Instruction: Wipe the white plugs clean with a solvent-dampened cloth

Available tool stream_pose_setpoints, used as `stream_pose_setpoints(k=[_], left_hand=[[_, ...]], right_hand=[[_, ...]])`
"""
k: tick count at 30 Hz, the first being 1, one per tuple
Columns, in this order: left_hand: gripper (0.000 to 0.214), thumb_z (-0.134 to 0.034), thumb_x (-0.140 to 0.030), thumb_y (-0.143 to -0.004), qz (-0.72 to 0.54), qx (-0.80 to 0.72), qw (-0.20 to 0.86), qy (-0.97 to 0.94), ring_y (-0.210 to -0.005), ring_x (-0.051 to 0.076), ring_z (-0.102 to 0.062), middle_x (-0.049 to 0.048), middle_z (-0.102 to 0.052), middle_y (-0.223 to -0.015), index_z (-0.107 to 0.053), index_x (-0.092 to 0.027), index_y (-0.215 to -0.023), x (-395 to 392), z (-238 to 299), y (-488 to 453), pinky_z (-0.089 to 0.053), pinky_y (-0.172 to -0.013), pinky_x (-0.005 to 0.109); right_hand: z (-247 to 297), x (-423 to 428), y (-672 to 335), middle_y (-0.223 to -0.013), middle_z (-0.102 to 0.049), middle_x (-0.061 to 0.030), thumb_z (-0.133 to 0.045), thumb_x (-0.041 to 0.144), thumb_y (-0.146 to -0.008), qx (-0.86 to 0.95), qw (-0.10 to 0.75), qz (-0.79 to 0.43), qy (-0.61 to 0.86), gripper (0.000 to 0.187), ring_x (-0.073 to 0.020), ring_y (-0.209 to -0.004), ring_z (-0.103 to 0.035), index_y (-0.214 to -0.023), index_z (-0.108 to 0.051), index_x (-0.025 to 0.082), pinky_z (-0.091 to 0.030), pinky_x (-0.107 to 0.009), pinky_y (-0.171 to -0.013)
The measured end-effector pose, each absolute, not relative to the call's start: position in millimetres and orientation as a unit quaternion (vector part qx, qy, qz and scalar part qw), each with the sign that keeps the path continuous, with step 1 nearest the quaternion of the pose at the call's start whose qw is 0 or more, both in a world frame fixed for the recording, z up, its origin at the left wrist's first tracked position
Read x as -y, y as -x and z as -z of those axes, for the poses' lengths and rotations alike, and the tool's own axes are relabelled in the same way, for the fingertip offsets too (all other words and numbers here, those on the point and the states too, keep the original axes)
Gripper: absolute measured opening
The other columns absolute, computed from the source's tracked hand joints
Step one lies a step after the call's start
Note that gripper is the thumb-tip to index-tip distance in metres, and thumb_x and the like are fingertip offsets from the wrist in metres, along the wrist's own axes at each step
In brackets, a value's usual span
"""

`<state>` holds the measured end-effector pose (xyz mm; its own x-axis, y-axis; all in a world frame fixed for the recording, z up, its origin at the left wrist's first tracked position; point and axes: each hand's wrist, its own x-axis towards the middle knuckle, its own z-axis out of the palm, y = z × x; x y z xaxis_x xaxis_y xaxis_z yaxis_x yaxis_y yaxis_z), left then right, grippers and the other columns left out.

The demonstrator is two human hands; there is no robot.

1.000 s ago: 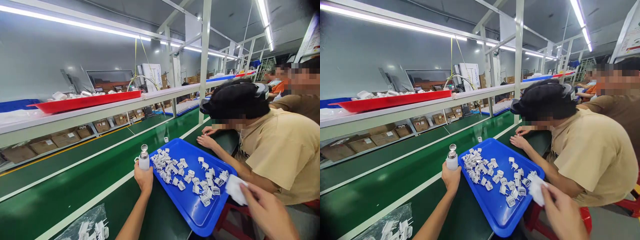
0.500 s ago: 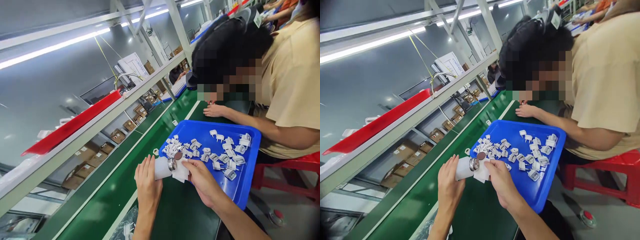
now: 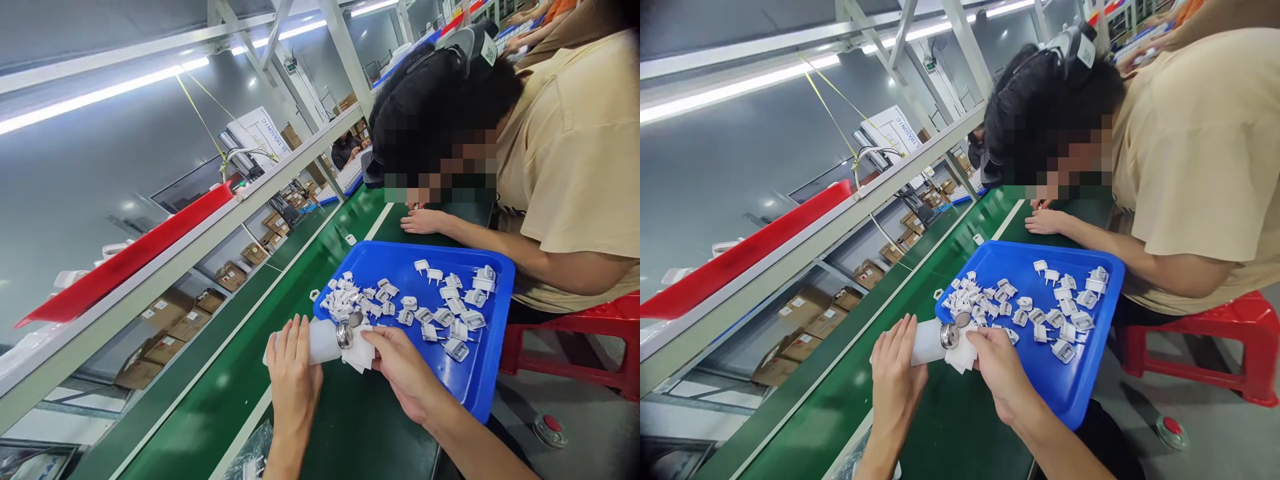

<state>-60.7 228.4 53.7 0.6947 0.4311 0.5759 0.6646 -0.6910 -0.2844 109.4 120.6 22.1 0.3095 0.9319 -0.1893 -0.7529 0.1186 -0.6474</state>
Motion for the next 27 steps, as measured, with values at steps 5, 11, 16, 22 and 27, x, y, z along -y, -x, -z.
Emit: stream_pose_setpoints(k=[5,11,16,22,27], left_hand=[[0.07,-0.054,-0.004,-0.075,0.226,0.32,0.244,0.887,-0.133,0.037,-0.059,0.0165,-0.065,-0.143,-0.056,-0.018,-0.144,-227.9,-53.2,60.9,-0.036,-0.117,0.059],[0.071,-0.055,-0.003,-0.072,0.226,0.332,0.242,0.883,-0.132,0.037,-0.06,0.0156,-0.067,-0.142,-0.058,-0.018,-0.142,-228.2,-52.0,61.3,-0.037,-0.116,0.059],[0.073,-0.053,-0.001,-0.071,0.237,0.328,0.224,0.886,-0.132,0.038,-0.059,0.0166,-0.068,-0.14,-0.056,-0.017,-0.142,-231.0,-41.4,63.6,-0.036,-0.115,0.06],[0.051,-0.062,-0.016,-0.078,0.289,0.378,-0.001,0.879,-0.124,0.037,-0.062,0.0145,-0.07,-0.13,-0.064,-0.02,-0.129,-232.3,-27.6,61.3,-0.043,-0.111,0.054],[0.05,-0.072,-0.022,-0.07,0.326,0.406,-0.091,0.849,-0.106,0.03,-0.069,0.0098,-0.071,-0.115,-0.062,-0.021,-0.119,-229.8,-14.3,53.7,-0.056,-0.091,0.04]], right_hand=[[-22.2,-121.4,-110.2,-0.079,-0.072,-0.0044,-0.071,0.038,-0.08,0.138,0.733,-0.578,0.332,0.022,-0.0194,-0.078,-0.06,-0.075,-0.074,0.017,-0.049,-0.031,-0.074],[-22.9,-123.7,-107.7,-0.076,-0.071,-0.0035,-0.069,0.038,-0.081,0.133,0.736,-0.575,0.332,0.022,-0.0193,-0.077,-0.059,-0.075,-0.073,0.017,-0.049,-0.031,-0.072],[-20.9,-121.8,-105.1,-0.075,-0.071,-0.0033,-0.069,0.038,-0.081,0.134,0.747,-0.558,0.336,0.022,-0.0197,-0.075,-0.06,-0.074,-0.073,0.018,-0.048,-0.031,-0.072],[-20.3,-115.6,-104.6,-0.071,-0.069,-0.0013,-0.071,0.041,-0.081,0.138,0.759,-0.54,0.336,0.025,-0.0193,-0.074,-0.061,-0.071,-0.071,0.019,-0.047,-0.031,-0.07],[-24.7,-109.1,-102.5,-0.076,-0.073,-0.0039,-0.078,0.047,-0.076,0.141,0.767,-0.541,0.316,0.03,-0.0218,-0.08,-0.066,-0.075,-0.073,0.018,-0.051,-0.033,-0.075]])
